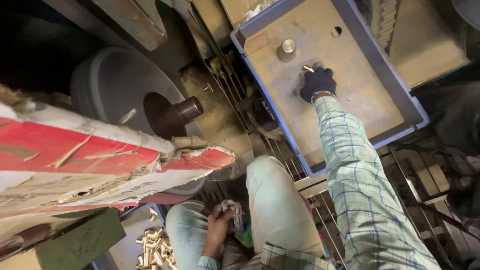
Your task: The person sits on the floor and repeatedly picks up small brass-colored metal parts from a blue tray. They hold each part with a cloth and rub it against a vertical grinding belt to polish it, then place the finished part into a second blue tray to the right.
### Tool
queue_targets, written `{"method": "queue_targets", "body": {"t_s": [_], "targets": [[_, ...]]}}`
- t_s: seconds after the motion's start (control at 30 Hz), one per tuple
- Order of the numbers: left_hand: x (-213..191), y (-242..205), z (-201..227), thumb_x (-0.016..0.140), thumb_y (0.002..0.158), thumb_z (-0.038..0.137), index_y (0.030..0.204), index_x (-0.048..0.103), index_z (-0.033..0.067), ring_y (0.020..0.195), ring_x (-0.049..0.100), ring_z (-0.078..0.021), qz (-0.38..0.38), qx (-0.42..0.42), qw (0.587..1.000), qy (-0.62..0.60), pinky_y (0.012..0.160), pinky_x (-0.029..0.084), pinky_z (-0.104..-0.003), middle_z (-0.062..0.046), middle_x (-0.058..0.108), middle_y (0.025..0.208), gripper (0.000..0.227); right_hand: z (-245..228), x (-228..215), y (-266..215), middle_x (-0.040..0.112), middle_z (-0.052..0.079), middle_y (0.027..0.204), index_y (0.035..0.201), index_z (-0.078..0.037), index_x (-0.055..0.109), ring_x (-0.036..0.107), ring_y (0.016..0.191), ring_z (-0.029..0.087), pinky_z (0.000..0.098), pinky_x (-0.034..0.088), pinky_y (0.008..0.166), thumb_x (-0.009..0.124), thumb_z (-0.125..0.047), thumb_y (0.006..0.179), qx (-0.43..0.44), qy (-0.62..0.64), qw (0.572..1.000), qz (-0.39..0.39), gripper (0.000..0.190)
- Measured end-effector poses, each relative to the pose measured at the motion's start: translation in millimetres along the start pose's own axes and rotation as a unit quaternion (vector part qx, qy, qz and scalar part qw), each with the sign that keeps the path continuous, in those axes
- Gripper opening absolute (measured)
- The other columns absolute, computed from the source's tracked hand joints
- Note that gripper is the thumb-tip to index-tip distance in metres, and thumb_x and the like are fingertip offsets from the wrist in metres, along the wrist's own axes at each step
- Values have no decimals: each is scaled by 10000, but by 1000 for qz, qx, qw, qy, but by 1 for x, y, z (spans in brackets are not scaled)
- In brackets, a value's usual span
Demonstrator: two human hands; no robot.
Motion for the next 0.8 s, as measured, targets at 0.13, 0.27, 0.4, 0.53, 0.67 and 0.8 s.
{"method": "queue_targets", "body": {"t_s": [0.13, 0.27, 0.4, 0.53, 0.67, 0.8], "targets": [[7, -6, 8, 710, 887, 117, 1084, 749, 59, 844, 663, -156, -15, -34, 999, -28, 729, 521, -308, -53, 742, 960, 209, 6, 12, -22, 637, 194, 1215, 1200, -213, 743, 595, 1112, 442, 545, 537, 901, 661, -180, 851, 3, -18, 1000, 22, 360], [16, -16, 20, 698, 880, 98, 1067, 745, 39, 797, 686, -173, -32, -22, 998, -48, 696, 534, -317, -69, 753, 908, 202, 7, 27, -86, 636, 217, 1135, 1162, -199, 742, 627, 1037, 438, 537, 545, 857, 648, -149, 872, 17, 17, 999, 33, 310], [16, -14, 20, 713, 894, 89, 1071, 745, 28, 794, 679, -157, -27, 14, 998, -55, 698, 526, -302, -53, 750, 915, 190, 16, 41, -135, 623, 245, 1107, 1156, -177, 720, 636, 980, 456, 531, 541, 835, 665, -204, 830, 45, 40, 998, 36, 331], [13, -19, 19, 688, 889, 68, 1053, 719, 23, 788, 714, -202, -60, 36, 990, -121, 695, 559, -325, -87, 753, 905, 174, 23, 30, -171, 737, 200, 1150, 1169, -153, 744, 681, 1084, 394, 458, 559, 914, 673, -354, 982, 82, 154, 984, -29, 284], [11, -25, 25, 660, 899, 52, 1057, 713, 1, 784, 718, -218, -88, 63, 978, -178, 707, 573, -342, -105, 749, 910, 175, 1, -44, -224, 750, 146, 1088, 1190, -91, 688, 732, 968, 273, 369, 576, 858, 797, -277, 780, -111, 203, 973, 4, 463], [10, -23, 25, 646, 908, 48, 1074, 714, -5, 787, 714, -218, -119, 85, 969, -199, 719, 571, -350, -113, 748, 923, 187, -47, -153, -304, 762, 91, 1091, 1334, -73, 550, 736, 936, 176, 308, 593, 812, 756, -150, 849, -100, 381, 919, 26, 532]]}}
Point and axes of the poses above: each hand's wrist, its own y-axis towards the middle knuckle, its own x-axis out of the palm, z = x × y, the point moved 6 cm from there along y, towards the middle knuckle
